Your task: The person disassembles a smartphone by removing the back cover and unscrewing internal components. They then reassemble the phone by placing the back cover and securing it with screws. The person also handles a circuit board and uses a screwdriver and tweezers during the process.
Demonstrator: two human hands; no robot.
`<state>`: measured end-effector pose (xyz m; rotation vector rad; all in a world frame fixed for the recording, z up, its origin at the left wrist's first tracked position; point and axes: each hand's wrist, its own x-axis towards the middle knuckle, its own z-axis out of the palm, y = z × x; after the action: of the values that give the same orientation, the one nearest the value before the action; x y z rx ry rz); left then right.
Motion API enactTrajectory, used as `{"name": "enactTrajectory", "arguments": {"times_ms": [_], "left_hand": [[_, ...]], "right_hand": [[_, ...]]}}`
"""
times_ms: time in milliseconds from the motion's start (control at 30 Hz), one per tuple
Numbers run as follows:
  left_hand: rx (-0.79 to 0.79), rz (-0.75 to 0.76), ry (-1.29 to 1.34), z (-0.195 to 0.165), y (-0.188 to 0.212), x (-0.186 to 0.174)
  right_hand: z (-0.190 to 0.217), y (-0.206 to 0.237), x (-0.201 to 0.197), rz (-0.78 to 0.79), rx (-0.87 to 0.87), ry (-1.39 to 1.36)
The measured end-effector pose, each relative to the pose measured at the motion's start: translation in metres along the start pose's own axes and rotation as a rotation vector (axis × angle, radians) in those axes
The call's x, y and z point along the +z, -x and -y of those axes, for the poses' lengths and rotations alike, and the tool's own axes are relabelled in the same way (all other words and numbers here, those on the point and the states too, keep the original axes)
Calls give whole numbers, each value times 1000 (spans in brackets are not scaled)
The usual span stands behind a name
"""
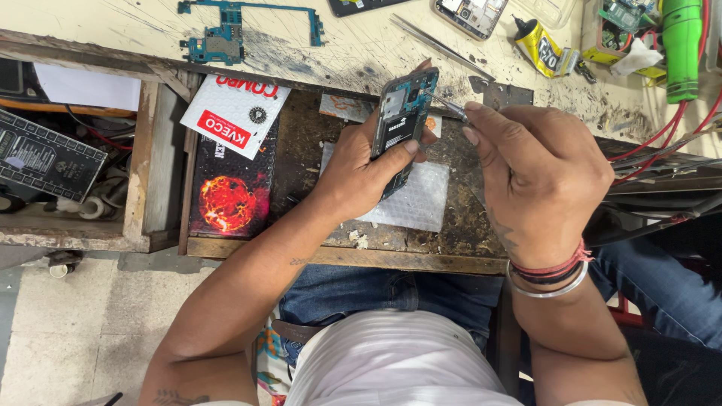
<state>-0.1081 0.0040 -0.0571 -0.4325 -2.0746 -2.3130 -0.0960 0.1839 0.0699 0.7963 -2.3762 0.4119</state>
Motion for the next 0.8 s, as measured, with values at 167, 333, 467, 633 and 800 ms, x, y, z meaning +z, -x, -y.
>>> {"name": "enactTrajectory", "arguments": {"times_ms": [167,333,467,633,800], "left_hand": [[-4,-6,-113,-1,0,0],[-52,-29,-162,-2,0,0],[-73,-31,-183,-3,0,0],[-54,-30,-176,-3,0,1],[-74,-22,-162,-2,0,1]], "right_hand": [[-1,-3,-4,45,-50,52],[0,-7,-2,186,77,143],[-2,-8,-2,54,-118,116],[-5,-11,-4,173,-4,129],[-3,-13,-7,134,-77,65]]}}
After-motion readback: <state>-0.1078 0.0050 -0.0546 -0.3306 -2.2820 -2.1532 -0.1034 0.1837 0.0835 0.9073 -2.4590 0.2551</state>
